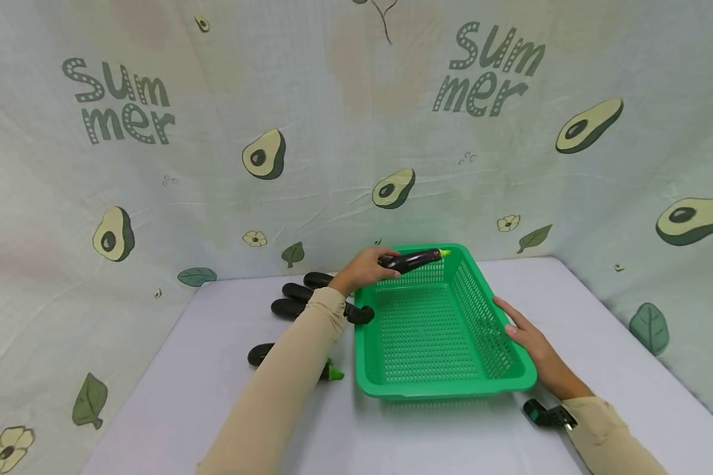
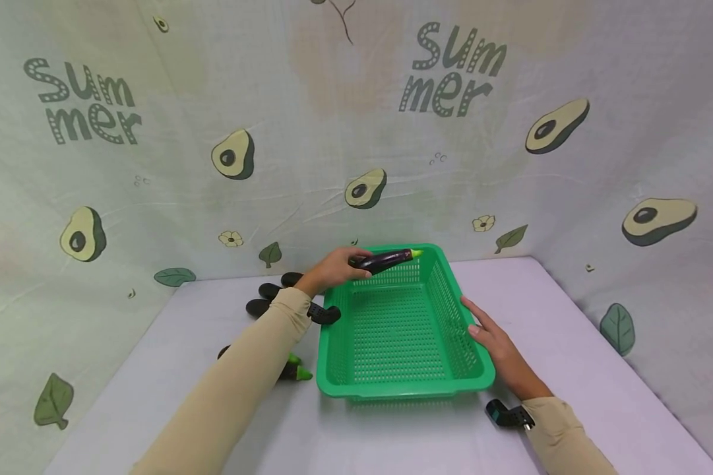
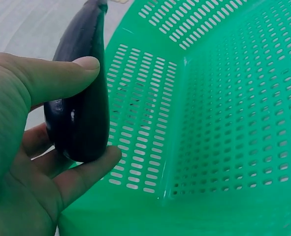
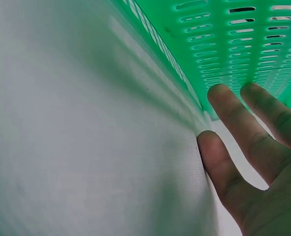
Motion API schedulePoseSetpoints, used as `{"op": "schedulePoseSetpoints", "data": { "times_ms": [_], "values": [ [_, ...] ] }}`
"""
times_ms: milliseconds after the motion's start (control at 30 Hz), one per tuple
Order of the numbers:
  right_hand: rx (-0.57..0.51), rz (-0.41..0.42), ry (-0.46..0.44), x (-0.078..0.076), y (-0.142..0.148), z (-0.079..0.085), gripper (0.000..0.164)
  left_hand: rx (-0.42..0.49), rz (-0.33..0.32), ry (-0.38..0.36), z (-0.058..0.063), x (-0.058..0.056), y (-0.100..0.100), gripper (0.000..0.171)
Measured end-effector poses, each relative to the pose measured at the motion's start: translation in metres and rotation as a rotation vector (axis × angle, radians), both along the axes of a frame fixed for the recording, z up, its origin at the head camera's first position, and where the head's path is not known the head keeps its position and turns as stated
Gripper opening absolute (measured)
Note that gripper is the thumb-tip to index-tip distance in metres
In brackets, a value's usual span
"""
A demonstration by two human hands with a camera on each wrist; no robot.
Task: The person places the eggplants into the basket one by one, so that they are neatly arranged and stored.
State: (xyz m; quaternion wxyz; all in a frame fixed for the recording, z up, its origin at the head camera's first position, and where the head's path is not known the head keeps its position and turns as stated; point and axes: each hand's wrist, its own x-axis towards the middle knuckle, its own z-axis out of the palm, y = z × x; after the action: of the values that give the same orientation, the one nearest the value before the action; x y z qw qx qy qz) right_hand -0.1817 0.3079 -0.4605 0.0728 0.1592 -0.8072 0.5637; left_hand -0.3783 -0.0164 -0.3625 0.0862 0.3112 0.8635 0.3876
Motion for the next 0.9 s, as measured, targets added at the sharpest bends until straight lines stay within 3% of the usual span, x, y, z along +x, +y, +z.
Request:
{"op": "schedulePoseSetpoints", "data": {
  "times_ms": [400, 900],
  "values": [
    [0.011, -0.008, -0.015, 0.001, -0.003, 0.003, 0.054, -0.139, 0.014, 0.065, -0.002, -0.004, 0.014, 0.049],
    [0.003, -0.006, -0.01, -0.002, -0.007, 0.0, 0.054, -0.16, 0.052, 0.111, -0.012, -0.006, 0.02, 0.051]
  ]
}}
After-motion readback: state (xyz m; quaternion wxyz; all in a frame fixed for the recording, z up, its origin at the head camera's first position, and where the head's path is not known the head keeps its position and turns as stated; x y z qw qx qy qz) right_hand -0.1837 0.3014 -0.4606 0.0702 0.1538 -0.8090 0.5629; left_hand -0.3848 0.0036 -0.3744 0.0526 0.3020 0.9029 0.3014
